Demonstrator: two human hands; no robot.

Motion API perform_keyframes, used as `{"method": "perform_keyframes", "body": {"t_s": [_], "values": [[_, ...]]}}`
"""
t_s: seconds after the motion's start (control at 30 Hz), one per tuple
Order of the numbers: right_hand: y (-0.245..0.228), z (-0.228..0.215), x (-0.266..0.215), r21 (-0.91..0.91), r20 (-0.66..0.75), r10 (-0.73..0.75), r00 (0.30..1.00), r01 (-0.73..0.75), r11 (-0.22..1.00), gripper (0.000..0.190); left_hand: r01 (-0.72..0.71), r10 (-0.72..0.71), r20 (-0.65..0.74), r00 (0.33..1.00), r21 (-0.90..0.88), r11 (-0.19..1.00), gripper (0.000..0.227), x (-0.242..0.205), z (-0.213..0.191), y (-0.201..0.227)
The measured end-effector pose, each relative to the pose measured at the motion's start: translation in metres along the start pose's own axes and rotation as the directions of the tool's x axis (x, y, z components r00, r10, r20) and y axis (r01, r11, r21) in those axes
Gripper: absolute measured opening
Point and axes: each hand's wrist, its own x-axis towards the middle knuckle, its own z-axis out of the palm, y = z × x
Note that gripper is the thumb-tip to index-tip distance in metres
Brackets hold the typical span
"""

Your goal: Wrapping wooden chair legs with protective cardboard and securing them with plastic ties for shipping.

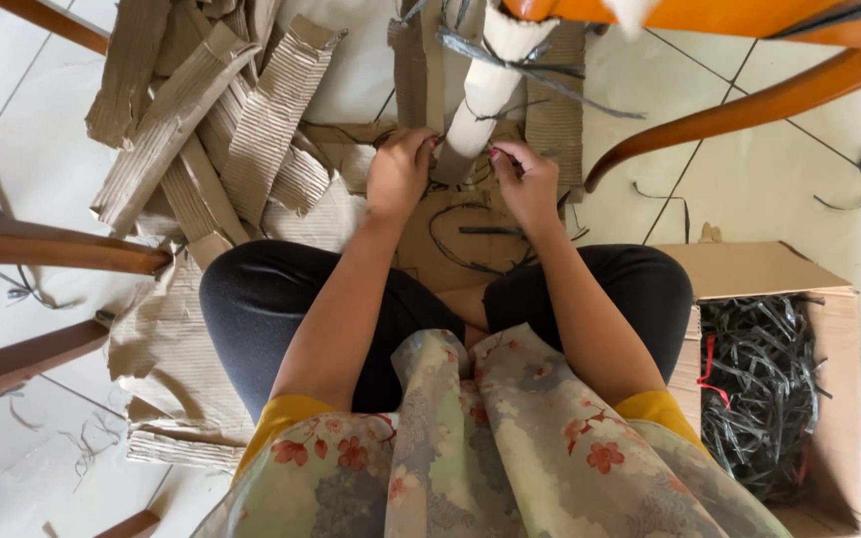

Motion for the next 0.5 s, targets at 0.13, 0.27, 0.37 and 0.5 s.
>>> {"method": "perform_keyframes", "body": {"t_s": [0.13,0.27,0.37,0.5], "values": [[-0.019,-0.007,-0.011,-0.073,0.009,-0.109,0.994,0.109,0.991,0.012,0.047,-0.047,-0.001,0.999,0.02,0.999,0.01,-0.016,0.002,0.001],[-0.04,-0.014,-0.022,-0.203,0.043,-0.177,0.983,0.182,0.962,0.012,0.204,-0.194,0.097,0.976,-0.118,0.972,0.012,-0.03,0.001,0.015],[-0.045,-0.015,-0.029,-0.252,0.074,-0.181,0.981,0.194,0.948,0.011,0.326,-0.288,0.183,0.94,-0.231,0.917,0.021,-0.035,0.0,0.02],[-0.045,-0.019,-0.036,-0.353,0.14,-0.156,0.978,0.197,0.915,0.01,0.482,-0.403,0.285,0.87,-0.322,0.815,0.028,-0.036,0.001,0.028]]}}
